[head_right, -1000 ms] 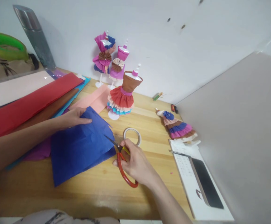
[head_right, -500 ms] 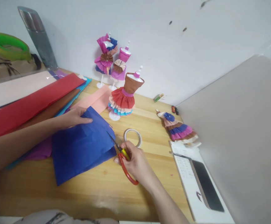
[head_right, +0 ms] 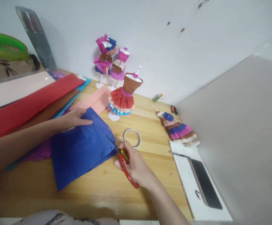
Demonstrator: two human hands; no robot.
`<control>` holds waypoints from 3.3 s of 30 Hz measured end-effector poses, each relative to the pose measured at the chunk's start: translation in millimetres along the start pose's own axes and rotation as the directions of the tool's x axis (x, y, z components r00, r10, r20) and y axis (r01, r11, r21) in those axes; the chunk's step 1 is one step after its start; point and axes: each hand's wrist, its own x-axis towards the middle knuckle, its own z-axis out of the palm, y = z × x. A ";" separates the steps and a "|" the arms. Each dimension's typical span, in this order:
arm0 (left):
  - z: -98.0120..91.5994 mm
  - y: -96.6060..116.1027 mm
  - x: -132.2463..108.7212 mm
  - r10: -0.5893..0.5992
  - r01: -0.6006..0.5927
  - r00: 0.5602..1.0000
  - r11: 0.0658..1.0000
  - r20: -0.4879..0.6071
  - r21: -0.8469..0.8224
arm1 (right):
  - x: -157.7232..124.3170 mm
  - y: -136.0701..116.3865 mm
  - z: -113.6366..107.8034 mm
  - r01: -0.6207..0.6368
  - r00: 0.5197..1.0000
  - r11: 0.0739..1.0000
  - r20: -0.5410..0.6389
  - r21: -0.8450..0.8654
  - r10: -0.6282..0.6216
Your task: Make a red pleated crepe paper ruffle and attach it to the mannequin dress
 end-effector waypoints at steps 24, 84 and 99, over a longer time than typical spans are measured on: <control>-0.4 -3.0 -0.1 0.062 -0.069 0.996 0.990 0.058 0.124 | 8.3 14.1 9.1 0.043 0.998 0.993 -0.046 0.114 -0.038; 13.9 5.7 -10.0 -0.033 0.023 0.975 0.999 0.218 0.050 | 19.9 -1.5 10.3 0.178 0.972 0.964 0.120 0.195 -0.204; 15.8 5.2 -10.2 -0.044 0.021 0.972 0.995 0.229 0.099 | 30.3 20.1 20.1 0.158 0.987 0.975 0.014 0.157 -0.163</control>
